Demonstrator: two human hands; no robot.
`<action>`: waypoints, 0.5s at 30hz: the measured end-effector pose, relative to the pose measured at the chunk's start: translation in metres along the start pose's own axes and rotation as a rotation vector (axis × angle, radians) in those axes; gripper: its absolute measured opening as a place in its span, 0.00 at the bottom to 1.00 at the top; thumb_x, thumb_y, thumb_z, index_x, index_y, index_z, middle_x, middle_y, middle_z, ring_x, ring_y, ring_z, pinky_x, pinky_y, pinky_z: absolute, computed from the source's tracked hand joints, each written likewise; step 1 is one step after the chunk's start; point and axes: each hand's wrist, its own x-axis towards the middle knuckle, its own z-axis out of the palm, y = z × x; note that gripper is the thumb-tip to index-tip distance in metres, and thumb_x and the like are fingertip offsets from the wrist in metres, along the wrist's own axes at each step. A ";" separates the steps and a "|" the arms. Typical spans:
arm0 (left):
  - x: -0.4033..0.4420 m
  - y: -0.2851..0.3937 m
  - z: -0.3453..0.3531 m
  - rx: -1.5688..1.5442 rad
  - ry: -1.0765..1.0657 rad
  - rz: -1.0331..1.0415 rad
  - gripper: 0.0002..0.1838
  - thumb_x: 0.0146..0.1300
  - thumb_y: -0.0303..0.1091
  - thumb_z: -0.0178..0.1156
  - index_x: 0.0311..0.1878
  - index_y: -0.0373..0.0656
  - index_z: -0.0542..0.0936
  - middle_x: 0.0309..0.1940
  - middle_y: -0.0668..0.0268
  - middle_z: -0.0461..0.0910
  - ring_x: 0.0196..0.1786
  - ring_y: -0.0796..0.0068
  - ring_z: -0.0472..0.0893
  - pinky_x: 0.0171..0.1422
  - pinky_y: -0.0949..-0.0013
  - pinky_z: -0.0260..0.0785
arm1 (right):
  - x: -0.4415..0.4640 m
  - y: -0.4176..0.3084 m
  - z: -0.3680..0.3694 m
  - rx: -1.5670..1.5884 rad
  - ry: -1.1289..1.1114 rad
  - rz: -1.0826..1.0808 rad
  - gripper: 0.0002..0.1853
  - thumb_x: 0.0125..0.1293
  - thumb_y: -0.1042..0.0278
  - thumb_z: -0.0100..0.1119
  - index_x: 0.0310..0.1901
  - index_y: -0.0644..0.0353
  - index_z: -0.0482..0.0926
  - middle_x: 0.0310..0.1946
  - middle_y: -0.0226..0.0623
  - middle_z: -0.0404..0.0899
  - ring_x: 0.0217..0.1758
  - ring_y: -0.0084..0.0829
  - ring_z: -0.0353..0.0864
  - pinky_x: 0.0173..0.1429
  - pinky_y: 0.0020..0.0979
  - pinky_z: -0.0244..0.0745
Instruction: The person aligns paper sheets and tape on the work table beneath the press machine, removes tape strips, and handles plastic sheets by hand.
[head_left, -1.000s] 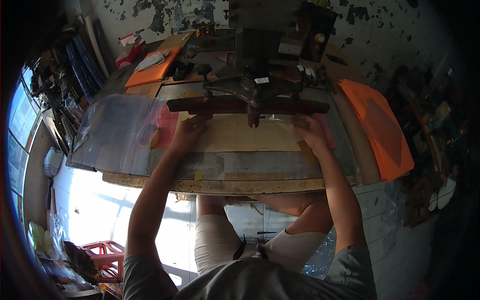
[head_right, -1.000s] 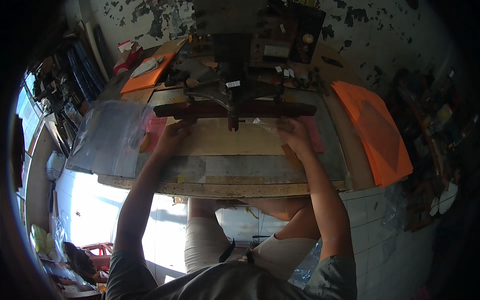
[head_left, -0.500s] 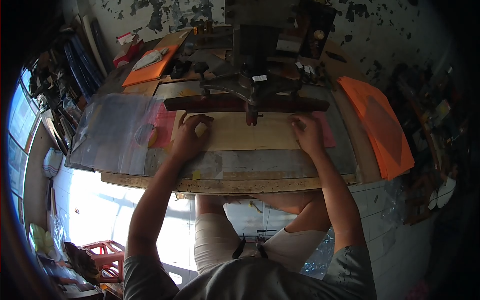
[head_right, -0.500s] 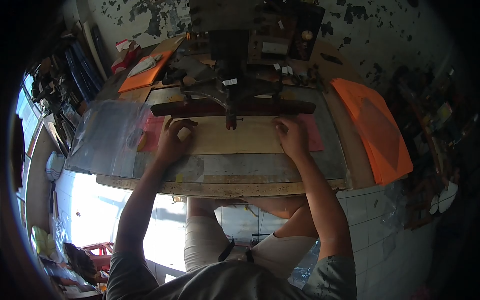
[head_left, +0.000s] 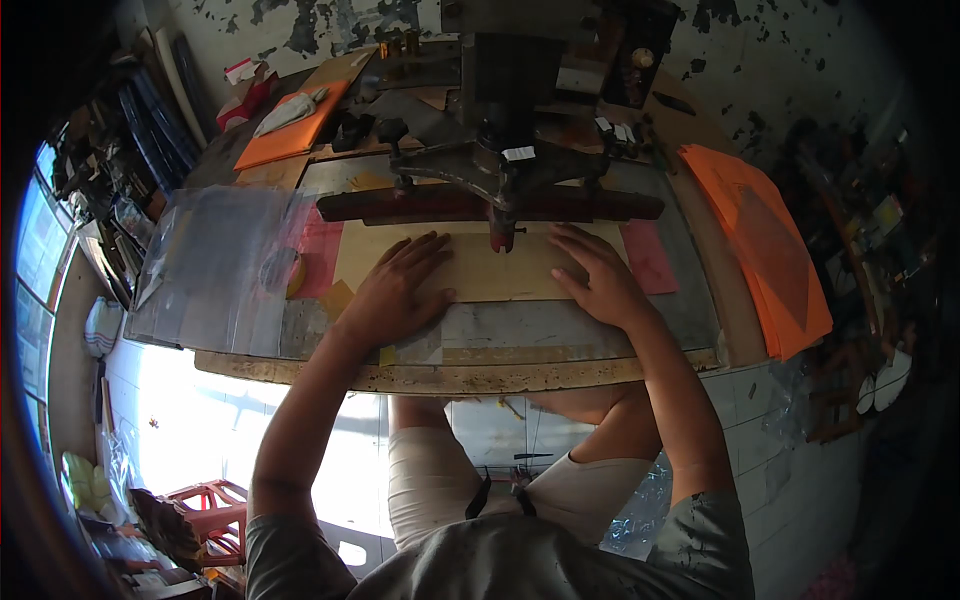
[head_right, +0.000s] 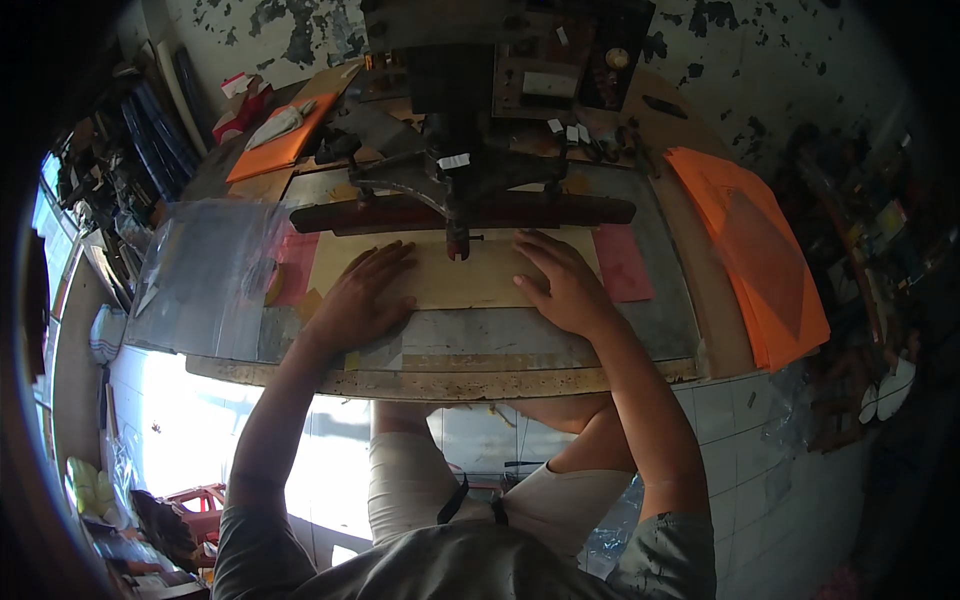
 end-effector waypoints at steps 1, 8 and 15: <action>0.001 0.002 -0.001 -0.027 -0.023 0.029 0.31 0.69 0.44 0.66 0.72 0.40 0.77 0.78 0.52 0.72 0.83 0.51 0.66 0.89 0.45 0.53 | 0.000 -0.001 -0.001 -0.005 -0.033 -0.010 0.25 0.72 0.66 0.68 0.69 0.60 0.79 0.73 0.41 0.76 0.79 0.43 0.72 0.82 0.43 0.67; 0.003 0.000 -0.003 -0.030 -0.089 -0.011 0.34 0.71 0.47 0.63 0.76 0.38 0.74 0.79 0.51 0.69 0.83 0.51 0.65 0.89 0.46 0.52 | -0.001 -0.005 -0.004 -0.066 -0.105 0.006 0.27 0.73 0.63 0.68 0.71 0.57 0.78 0.74 0.40 0.76 0.79 0.42 0.72 0.81 0.44 0.68; 0.003 0.002 -0.003 0.015 -0.081 -0.031 0.32 0.71 0.47 0.64 0.74 0.40 0.75 0.78 0.51 0.70 0.82 0.45 0.66 0.87 0.46 0.56 | 0.001 -0.010 -0.007 -0.082 -0.148 0.077 0.22 0.72 0.61 0.68 0.65 0.55 0.82 0.73 0.38 0.74 0.74 0.46 0.75 0.77 0.45 0.72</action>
